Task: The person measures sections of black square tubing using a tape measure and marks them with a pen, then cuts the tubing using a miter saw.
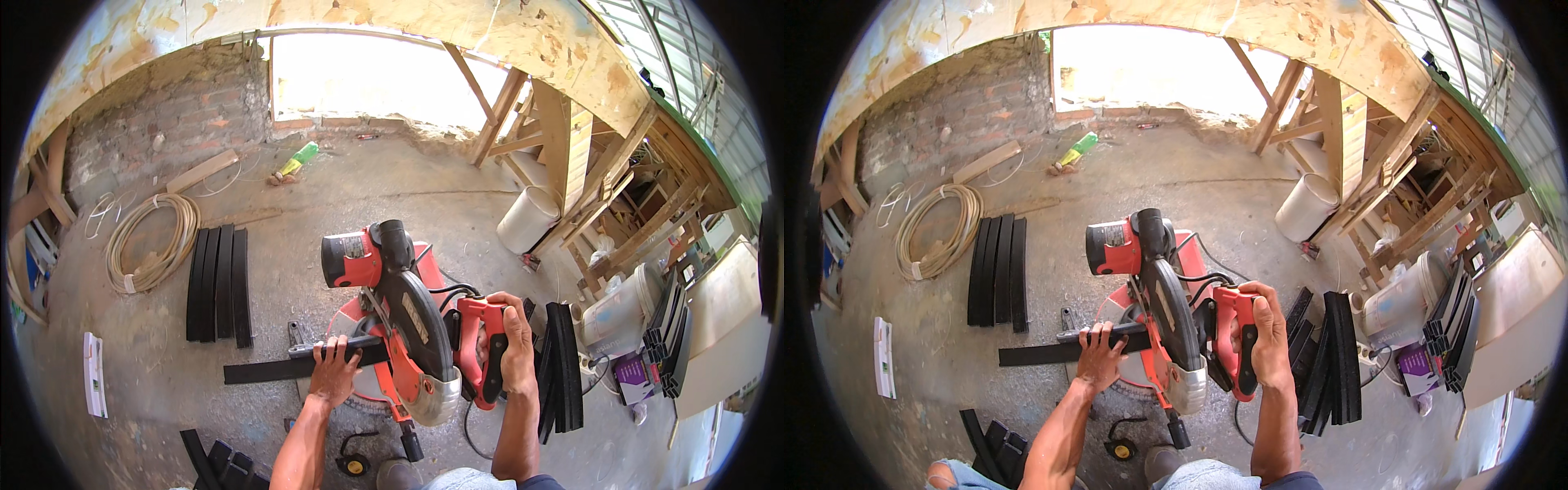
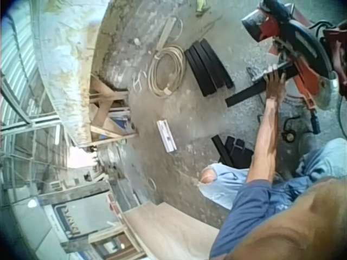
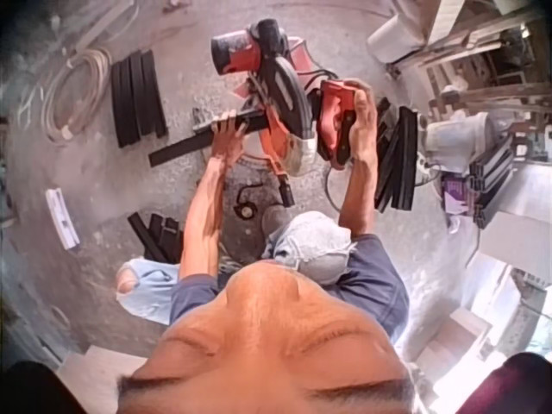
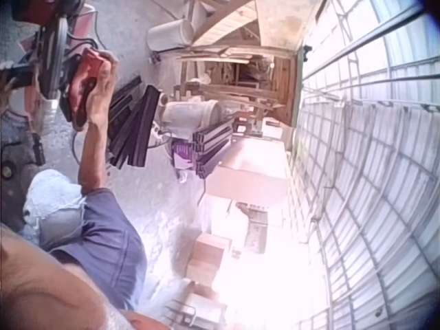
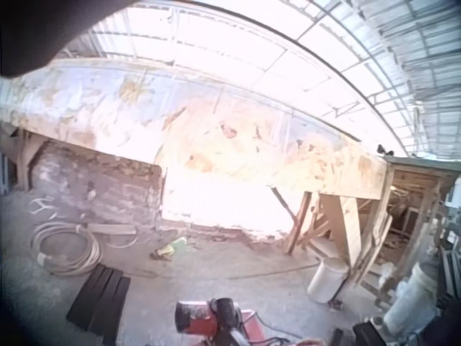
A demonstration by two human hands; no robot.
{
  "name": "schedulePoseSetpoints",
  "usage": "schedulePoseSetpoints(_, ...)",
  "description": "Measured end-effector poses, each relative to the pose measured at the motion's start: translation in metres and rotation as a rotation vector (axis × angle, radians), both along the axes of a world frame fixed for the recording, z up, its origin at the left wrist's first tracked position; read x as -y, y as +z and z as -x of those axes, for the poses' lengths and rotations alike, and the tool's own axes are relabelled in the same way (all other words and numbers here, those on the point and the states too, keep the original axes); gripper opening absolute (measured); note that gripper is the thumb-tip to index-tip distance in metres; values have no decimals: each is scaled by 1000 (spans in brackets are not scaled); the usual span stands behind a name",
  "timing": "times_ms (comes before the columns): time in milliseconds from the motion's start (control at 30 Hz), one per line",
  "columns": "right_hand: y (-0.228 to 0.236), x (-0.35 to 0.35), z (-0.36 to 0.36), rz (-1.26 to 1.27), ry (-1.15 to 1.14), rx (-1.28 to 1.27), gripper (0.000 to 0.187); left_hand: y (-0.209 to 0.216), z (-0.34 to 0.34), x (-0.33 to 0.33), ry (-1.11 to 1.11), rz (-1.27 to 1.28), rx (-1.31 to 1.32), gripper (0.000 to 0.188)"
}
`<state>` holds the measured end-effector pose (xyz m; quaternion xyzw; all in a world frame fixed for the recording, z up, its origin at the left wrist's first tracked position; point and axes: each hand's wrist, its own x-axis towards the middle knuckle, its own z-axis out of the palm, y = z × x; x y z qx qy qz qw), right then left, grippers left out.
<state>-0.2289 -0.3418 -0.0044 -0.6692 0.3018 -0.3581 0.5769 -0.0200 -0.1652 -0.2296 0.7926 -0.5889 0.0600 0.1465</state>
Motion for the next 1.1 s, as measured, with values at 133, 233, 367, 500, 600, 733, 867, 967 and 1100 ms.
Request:
schedulePoseSetpoints(133,-1,0,1,3,10,0,47,0,0,0,2,5,2,44)
schedulePoseSetpoints(233,0,0,3,20,13,-9,48,0,3,1,0,0,-2,44)
schedulePoseSetpoints(367,-1,1,3,33,21,-18,50,0,1,0,3,-6,-14,45)
schedulePoseSetpoints(500,-1,0,2,21,21,-11,51,-1,1,0,8,-16,11,44)
schedulePoseSetpoints(600,-1,0,3,23,25,-9,51,0,1,1,9,-24,20,44)
schedulePoseSetpoints(733,0,-1,3,18,14,-11,50,-2,1,1,6,-14,26,44)
schedulePoseSetpoints(867,-2,-2,3,8,6,-11,49,-3,1,1,9,-16,38,45)
schedulePoseSetpoints(967,-1,-2,3,6,10,-15,49,-3,1,0,7,-23,21,45)
schedulePoseSetpoints(1100,-1,-2,4,9,11,-6,48,-4,2,2,3,-10,-3,45)
